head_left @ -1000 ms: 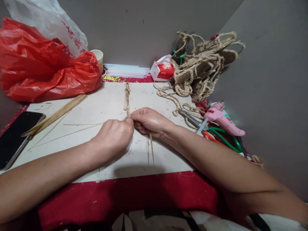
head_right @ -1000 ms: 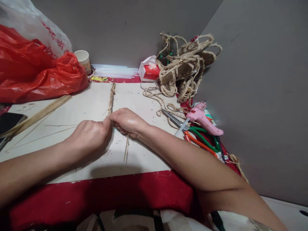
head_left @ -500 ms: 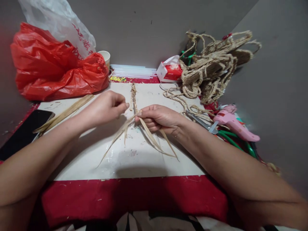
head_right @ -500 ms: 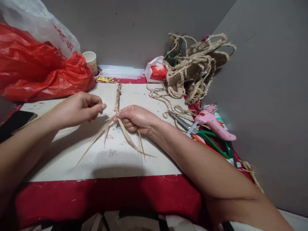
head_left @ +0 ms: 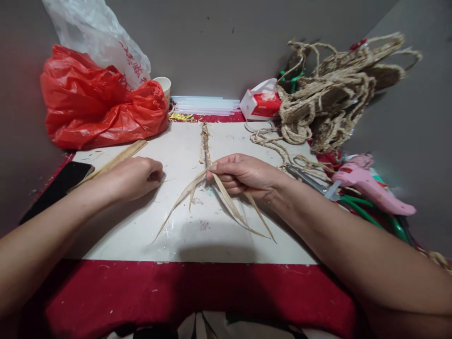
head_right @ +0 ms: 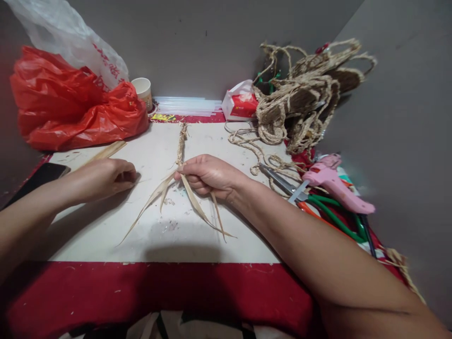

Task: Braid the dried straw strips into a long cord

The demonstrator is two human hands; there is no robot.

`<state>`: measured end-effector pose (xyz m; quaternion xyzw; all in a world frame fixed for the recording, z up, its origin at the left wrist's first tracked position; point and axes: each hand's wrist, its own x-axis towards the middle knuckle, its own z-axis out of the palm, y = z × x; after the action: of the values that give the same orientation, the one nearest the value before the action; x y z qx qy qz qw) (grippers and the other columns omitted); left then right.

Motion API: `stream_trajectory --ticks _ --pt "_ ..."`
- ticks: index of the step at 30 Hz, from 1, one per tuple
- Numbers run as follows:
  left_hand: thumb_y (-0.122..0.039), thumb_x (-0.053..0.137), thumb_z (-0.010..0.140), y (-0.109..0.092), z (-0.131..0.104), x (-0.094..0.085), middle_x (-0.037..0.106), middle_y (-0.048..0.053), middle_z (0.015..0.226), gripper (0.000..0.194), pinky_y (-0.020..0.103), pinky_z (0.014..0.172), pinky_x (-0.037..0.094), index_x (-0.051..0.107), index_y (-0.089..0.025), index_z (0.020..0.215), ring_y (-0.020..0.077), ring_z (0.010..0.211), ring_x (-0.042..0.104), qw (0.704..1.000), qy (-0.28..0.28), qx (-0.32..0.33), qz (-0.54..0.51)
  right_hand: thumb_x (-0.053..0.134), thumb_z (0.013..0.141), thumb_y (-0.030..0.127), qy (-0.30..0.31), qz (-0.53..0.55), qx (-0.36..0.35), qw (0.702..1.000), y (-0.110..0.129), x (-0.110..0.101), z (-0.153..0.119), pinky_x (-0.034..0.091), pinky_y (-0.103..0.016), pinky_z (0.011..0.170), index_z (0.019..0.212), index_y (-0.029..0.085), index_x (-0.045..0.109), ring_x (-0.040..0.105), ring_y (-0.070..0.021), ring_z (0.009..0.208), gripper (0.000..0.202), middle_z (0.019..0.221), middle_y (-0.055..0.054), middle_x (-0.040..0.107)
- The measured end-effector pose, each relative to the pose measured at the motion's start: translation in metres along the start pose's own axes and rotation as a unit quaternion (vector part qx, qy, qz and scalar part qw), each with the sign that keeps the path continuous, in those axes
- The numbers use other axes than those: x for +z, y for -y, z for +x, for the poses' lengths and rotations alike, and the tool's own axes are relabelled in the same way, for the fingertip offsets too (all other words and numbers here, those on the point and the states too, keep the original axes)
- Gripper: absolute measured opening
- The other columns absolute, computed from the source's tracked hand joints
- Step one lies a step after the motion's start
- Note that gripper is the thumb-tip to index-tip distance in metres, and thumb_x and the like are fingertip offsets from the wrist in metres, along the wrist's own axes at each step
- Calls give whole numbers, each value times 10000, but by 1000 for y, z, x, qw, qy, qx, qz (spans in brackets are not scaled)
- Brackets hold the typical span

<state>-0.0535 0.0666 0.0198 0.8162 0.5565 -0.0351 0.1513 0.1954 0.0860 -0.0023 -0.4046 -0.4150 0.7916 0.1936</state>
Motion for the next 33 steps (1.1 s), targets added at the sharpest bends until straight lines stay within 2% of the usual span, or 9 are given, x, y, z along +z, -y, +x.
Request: stream_trajectory --ticks 5,8,11,14,17,20,24,30,33 --pt "-283 505 772 -1 -7 -1 627 38 696 169 257 604 349 632 -178 736 134 586 509 999 -39 -7 -24 510 839 160 -6 -12 1 1000 -1 0 0 101 -140 328 711 78 601 118 -20 374 177 438 96 210" --pt "-276 516 775 0 -12 -17 609 32 704 120 242 565 368 571 -170 789 119 571 508 988 -59 -1 -140 515 842 173 -3 -15 -1 1000 -2 0 0 101 -143 332 725 76 609 120 -21 376 179 443 97 210" --pt "-275 507 800 2 -19 -35 623 31 735 99 234 521 393 515 -183 835 106 542 519 954 -38 -15 -297 526 839 183 -1 -17 1 1000 -2 -1 1 98 -147 336 720 81 608 120 -21 379 177 445 96 213" --pt "-291 517 816 3 -28 -47 593 6 670 107 218 509 395 512 -187 841 95 537 512 930 -47 -35 -363 523 844 183 -2 -20 4 1000 -2 0 1 100 -151 341 721 85 610 122 -23 384 180 444 93 216" --pt "-286 518 824 6 -36 -53 544 -18 601 161 182 516 353 565 -149 893 51 520 472 942 -56 -70 -325 520 850 189 -1 -26 6 1000 -2 0 1 98 -155 343 730 84 613 126 -23 382 184 444 92 215" --pt "-306 512 824 12 -42 -53 557 -22 589 226 169 501 305 608 -113 893 16 475 394 963 -22 -106 -247 528 849 200 0 -29 9 1000 -3 0 1 97 -156 344 729 86 610 135 -22 379 185 446 91 219" --pt "-325 547 768 19 -41 -40 619 4 620 197 215 504 328 646 -156 783 78 501 454 983 13 -99 -153 530 849 199 -3 -28 13 1000 -3 1 1 100 -156 346 725 87 608 137 -21 378 185 447 90 219" --pt "-325 525 762 19 -27 -3 647 24 704 201 254 589 340 676 -192 772 130 600 520 995 -76 -57 -37 514 859 200 1 -27 10 1000 -3 1 3 94 -158 343 724 83 613 135 -21 374 204 441 90 222" --pt "-313 516 770 21 -19 10 648 33 746 209 261 588 340 680 -192 816 139 620 525 995 -93 -33 -27 525 852 204 4 -25 4 1000 -4 0 4 99 -157 339 725 83 614 134 -21 374 197 441 92 223"
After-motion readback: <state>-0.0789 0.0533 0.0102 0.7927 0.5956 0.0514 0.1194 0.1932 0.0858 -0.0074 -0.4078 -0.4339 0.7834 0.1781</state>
